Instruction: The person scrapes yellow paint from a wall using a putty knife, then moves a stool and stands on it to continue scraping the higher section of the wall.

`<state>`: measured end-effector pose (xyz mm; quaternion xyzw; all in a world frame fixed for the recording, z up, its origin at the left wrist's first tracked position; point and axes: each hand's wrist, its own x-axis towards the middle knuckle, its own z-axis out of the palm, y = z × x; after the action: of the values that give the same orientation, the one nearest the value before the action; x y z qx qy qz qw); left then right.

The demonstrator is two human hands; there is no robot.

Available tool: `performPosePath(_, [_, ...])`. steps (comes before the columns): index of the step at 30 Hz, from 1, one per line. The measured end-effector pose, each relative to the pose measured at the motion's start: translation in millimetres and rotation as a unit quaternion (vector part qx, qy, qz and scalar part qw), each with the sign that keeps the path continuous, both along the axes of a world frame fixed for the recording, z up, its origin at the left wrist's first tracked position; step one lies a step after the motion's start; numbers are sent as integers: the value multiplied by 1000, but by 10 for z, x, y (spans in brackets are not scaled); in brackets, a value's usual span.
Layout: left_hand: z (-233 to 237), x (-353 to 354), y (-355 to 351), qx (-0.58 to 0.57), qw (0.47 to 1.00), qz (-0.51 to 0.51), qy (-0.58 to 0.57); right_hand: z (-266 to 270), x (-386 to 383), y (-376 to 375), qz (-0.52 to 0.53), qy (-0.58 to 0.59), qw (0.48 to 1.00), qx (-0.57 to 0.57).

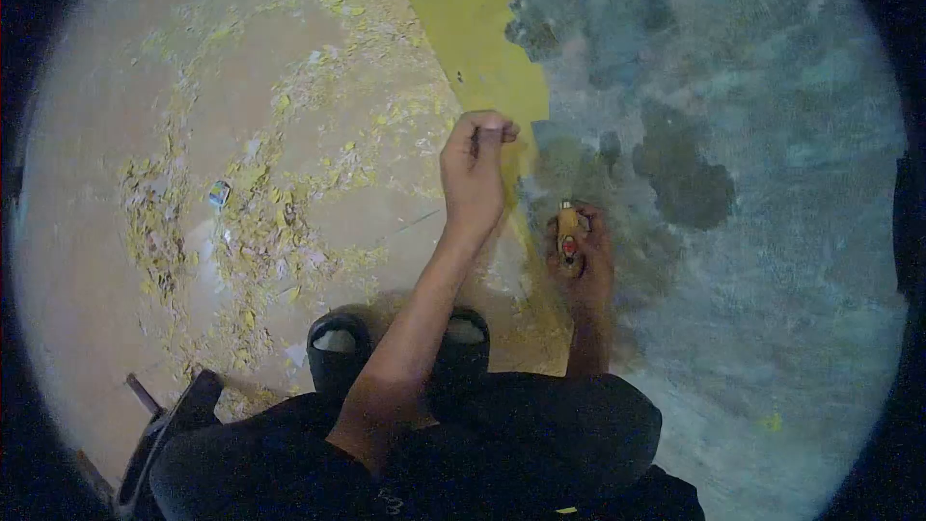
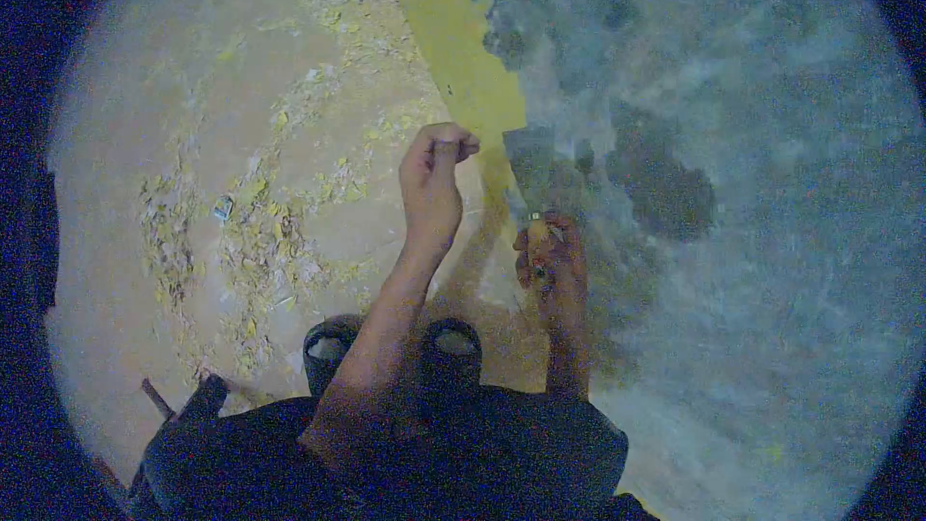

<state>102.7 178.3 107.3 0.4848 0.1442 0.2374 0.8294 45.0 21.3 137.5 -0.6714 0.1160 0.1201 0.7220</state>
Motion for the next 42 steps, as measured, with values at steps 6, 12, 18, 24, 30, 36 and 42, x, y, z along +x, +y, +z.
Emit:
performPosePath(6, [170,196,166,-61,997,8,-51,165,151,323,79,-46,996,14])
performPosePath(12, [227,342,161,-128,986,49,-90,162,134,208,70,-48,996,20])
performPosePath(18, [574,444,-5,-263,958,50,-104,145,196,-43,106,-33,994,21])
performPosePath(24, [499,509,12,-410,889,-26,-201,171,267,-217,184,-44,982,-4])
performPosePath(30, [505,279,279,-469,814,-110,-325,141,198,-230,138,1,990,-6])
performPosePath(36, [512,105,593,-568,669,-160,-452,640,244,362,56,-40,985,-156])
performPosePath(42, [397,84,919,-567,563,-252,-546,966,429,548,116,-121,965,-202])
